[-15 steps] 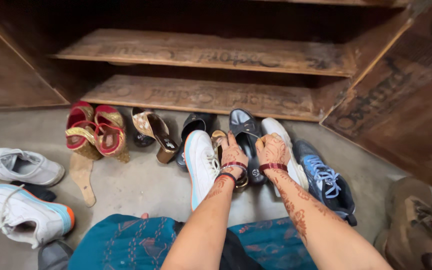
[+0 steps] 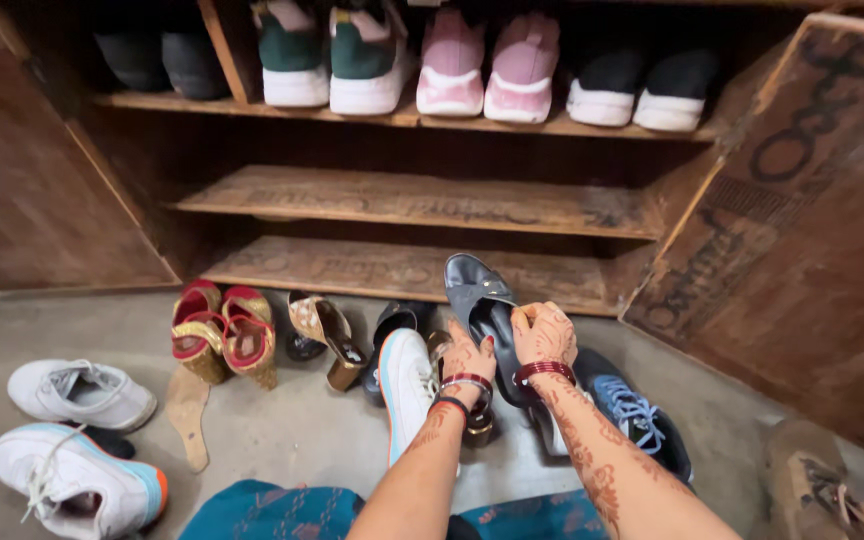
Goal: The person removes various shoes from a wooden shoe rack and places them on the floor, then picks them up one by one and rearranges them back into the rack in an organized manner.
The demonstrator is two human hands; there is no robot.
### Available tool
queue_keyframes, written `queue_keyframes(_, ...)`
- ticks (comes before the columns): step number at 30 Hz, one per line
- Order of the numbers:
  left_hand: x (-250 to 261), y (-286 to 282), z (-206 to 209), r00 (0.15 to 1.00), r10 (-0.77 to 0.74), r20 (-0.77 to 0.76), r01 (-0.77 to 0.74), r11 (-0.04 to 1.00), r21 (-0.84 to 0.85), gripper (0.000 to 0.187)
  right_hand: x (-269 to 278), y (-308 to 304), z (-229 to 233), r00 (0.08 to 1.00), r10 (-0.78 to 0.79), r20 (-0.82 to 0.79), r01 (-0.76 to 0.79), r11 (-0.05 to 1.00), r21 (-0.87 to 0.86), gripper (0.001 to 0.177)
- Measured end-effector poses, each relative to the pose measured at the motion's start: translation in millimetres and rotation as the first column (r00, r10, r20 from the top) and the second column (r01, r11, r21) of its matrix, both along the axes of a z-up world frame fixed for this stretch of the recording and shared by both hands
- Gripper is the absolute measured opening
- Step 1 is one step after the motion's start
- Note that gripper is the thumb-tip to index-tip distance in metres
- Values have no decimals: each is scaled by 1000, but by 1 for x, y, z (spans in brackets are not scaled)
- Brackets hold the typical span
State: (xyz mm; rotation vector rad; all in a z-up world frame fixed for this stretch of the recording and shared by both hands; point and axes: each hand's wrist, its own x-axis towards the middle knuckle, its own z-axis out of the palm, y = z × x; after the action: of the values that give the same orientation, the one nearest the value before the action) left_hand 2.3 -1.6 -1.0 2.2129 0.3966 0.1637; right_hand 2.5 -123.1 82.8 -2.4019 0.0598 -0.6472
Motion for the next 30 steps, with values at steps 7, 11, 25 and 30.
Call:
queue_keyframes(7, 7, -8, 23, 997, -28, 68, 39, 984, -172, 107, 12, -9, 23, 994, 2, 109, -8, 998, 55, 25)
queue_keyframes(11, 4, -17, 46, 992, 24, 125, 19, 943, -332, 111, 21, -16, 31, 994, -38, 106, 27, 994, 107, 28)
queue_keyframes(25, 69, -21, 114, 938, 62, 340, 66, 934, -352, 82, 64, -67, 40, 940, 334, 74, -290, 662, 691, 64)
queue_keyframes(30, 94, -21, 152, 978, 93, 185, -18, 928, -372, 73, 54, -79, 47, 782, 613, 116, -516, 530, 674, 104)
